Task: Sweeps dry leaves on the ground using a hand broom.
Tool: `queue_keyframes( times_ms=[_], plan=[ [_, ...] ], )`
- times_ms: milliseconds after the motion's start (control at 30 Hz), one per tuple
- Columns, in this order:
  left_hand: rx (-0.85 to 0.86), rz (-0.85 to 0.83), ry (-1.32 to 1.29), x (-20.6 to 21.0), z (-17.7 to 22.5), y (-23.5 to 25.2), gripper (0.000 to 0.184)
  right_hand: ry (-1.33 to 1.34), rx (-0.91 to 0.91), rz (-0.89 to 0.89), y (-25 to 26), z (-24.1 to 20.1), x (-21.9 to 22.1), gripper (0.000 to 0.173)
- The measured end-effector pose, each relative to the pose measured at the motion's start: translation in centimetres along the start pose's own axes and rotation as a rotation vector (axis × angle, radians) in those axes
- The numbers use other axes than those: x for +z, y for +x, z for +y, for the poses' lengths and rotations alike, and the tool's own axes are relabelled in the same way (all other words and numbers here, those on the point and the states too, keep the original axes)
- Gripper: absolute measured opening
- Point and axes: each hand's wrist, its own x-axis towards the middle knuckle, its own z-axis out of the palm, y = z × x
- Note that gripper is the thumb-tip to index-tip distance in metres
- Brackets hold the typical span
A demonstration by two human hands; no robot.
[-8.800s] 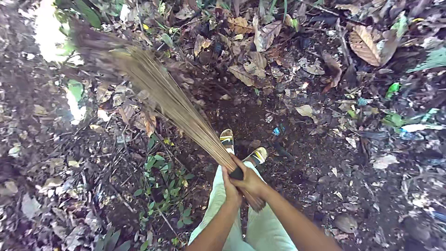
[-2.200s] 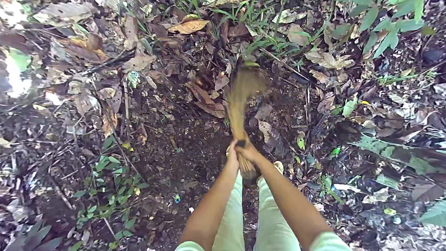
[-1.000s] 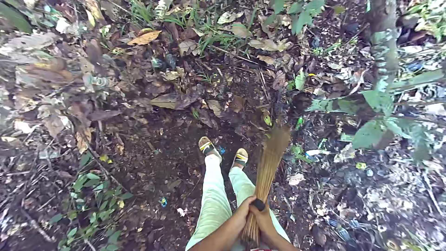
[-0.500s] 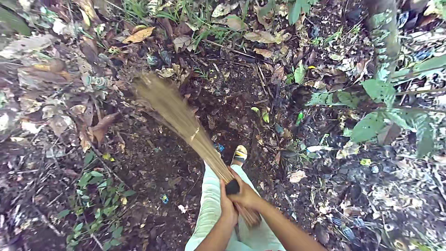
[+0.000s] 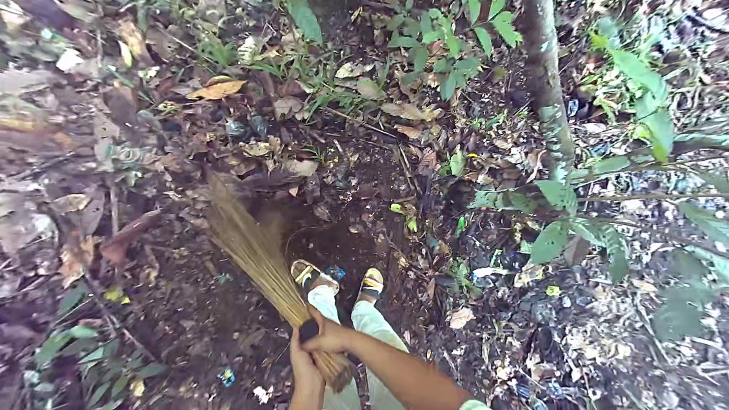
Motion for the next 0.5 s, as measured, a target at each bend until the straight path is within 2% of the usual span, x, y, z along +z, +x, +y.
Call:
queue_keyframes(
  times_ms=[100,167,233,300,367,433,500],
  plan=[
    [-0.029,-0.063,0.012,3.2,-0.4,-1.5,0.055,-0.032,-0.092,0.112,-1.5,1.4,-1.8,0.095],
    [-0.159,-0.178,0.123,3.3,-0.9,-3.7,0.062,0.078,-0.170,0.249,-2.2,6.8,-1.2,0.098],
    [-0.317,-0.345,0.231,2.8,-2.0,-5.2,0.060,0.341,-0.237,0.490,-2.5,13.1,0.8,0.106],
    [-0.504,-0.513,0.335,2.8,-3.1,-5.4,0.053,0.571,-0.163,0.759,-2.6,17.1,2.2,0.114],
    [-0.675,-0.590,0.449,3.8,-3.8,-4.0,0.049,0.657,-0.034,0.913,-1.2,19.1,2.0,0.113],
    [-0.728,-0.576,0.521,4.7,-3.8,-0.7,0.046,0.604,0.046,0.876,1.2,18.4,0.8,0.102],
    [-0.630,-0.445,0.451,4.9,-2.4,2.6,0.043,0.468,0.101,0.677,3.7,13.5,-1.0,0.089]
  ],
)
